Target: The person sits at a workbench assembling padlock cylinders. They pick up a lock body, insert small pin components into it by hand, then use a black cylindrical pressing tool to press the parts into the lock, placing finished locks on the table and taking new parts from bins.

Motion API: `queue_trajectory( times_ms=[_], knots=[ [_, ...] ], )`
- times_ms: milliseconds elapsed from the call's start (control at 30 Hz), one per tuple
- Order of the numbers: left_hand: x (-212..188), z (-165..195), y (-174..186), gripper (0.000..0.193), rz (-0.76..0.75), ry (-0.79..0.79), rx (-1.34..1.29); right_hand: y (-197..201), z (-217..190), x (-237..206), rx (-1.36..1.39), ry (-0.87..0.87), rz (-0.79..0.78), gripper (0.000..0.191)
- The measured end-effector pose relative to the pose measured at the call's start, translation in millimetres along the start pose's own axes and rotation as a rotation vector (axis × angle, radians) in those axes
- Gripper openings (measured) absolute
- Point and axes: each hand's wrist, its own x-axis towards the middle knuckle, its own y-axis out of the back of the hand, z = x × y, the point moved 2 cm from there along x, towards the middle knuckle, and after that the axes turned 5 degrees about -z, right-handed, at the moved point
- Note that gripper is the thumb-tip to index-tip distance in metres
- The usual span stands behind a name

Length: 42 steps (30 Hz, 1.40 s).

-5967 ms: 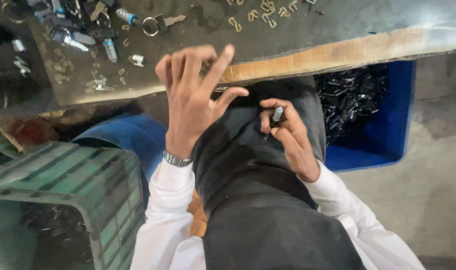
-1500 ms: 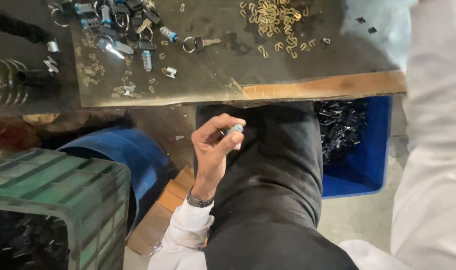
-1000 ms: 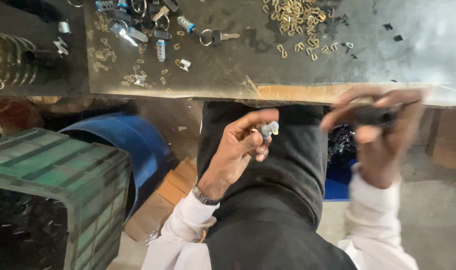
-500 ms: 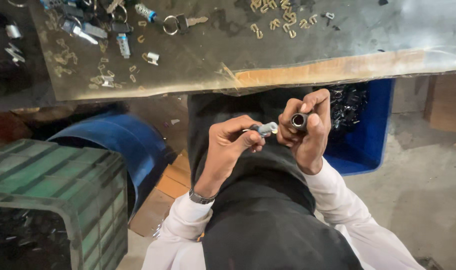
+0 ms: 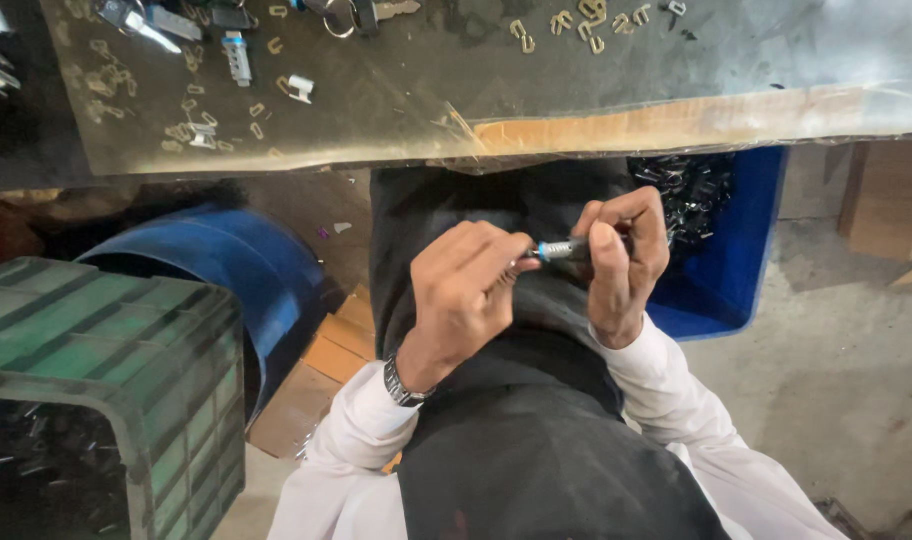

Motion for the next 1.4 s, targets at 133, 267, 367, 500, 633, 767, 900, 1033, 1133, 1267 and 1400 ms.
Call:
queue_trajectory(
  times_ms=[133, 267, 367, 500, 633, 767, 900, 1033, 1133, 1267, 1400],
  knots=[
    [-6.9, 1.2, -8.2, 0.024, -0.082, -0.192, 0.204, 6.6, -9.2, -4.8, -0.429, -0.101, -0.125, 0.026],
    [6.4, 4.7, -24.1, 0.031, -0.219, -0.346, 0.255, 33.3, -0.3, -8.2, -0.147, -0.655, -0.062, 0.021],
    [26.7, 12.7, -20.1, 0.035, -0.253, -0.404, 0.195, 75.4, -9.8, -11.4, -0.432, -0.436, -0.080, 0.023],
    [41.1, 1.5, 32.6, 0.023, -0.032, -0.258, 0.242, 134.6, -17.2, -25.5, -0.887, -0.192, 0.025, 0.032],
    [50.2, -36.5, 85.6, 0.029, 0.225, -0.010, 0.565, 143.9, -12.0, -31.3, -1.217, 0.162, 0.145, 0.028],
    [78.3, -53.7, 107.7, 0.028, 0.198, -0.060, 0.823, 103.0, -2.0, -15.5, -0.584, -0.039, 0.231, 0.032],
    [95.3, -37.0, 101.7, 0.022, 0.131, -0.094, 0.783, 35.4, -23.6, -5.9, -0.388, 0.070, -0.036, 0.037],
    [70.1, -5.0, 73.1, 0.018, 0.086, -0.201, 0.430, 4.8, -38.2, 6.8, -0.276, 0.156, -0.108, 0.049],
    [52.8, 11.4, 50.1, 0.024, -0.157, -0.374, 0.271, -1.9, -28.8, 13.3, 0.153, -0.051, -0.199, 0.064],
    [66.8, 10.5, 39.2, 0.033, -0.101, -0.237, 0.287, -6.3, -16.5, 7.0, 0.821, -0.372, -0.296, 0.038],
    [92.0, -1.1, 32.6, 0.057, -0.034, -0.219, 0.591, 1.6, -21.1, -2.6, -0.022, -0.101, -0.275, 0.031]
  ],
)
